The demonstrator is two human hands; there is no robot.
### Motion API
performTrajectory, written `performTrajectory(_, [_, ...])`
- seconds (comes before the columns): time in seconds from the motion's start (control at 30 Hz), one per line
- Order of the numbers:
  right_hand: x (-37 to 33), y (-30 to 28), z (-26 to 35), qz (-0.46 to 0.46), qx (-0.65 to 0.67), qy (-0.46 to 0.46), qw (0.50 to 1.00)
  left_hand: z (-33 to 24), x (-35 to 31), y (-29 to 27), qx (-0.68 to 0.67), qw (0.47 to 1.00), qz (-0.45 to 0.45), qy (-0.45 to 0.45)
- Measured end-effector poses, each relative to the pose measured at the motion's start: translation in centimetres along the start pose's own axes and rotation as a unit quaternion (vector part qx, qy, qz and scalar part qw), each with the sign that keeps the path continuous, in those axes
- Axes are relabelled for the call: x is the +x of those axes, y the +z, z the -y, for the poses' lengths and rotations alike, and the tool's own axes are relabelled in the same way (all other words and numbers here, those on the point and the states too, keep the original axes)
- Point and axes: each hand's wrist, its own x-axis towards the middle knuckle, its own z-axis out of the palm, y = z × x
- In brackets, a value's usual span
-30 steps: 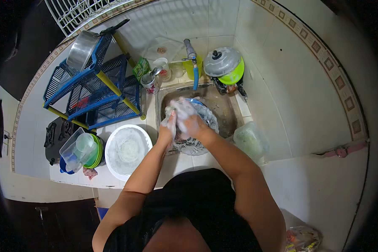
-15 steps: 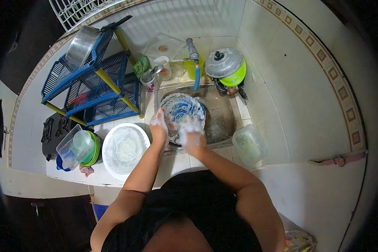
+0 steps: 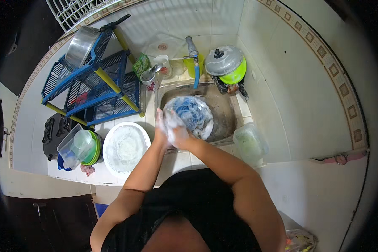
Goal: Washing plates, bowls, and kitchen utensils in a sink using soap and a sponge.
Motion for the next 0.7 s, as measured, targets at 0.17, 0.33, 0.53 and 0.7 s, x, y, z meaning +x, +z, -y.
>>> performTrajectory(0.17, [-2.8, -4.4, -1.5, 0.187, 0.097, -0.109, 0.972, -0.9, 0.0, -1.5, 0.084, 0.992, -0.033, -0.083])
performTrajectory(0.33, [-1.3, -7.5, -3.5, 0.170, -0.229, 0.047, 0.957, -1.2, -0.2, -1.1, 0.172, 0.985, -0.015, -0.019])
performTrajectory(0.53, [1.2, -3.5, -1.4, -0.014, -0.116, 0.048, 0.992, -0.3, 0.2, -0.1, 0.213, 0.976, -0.011, 0.052])
performTrajectory(0.7, [-1.0, -3.9, 0.3, 0.180, 0.028, -0.110, 0.977, -0.7, 0.9, -3.2, 0.195, 0.978, -0.043, 0.060])
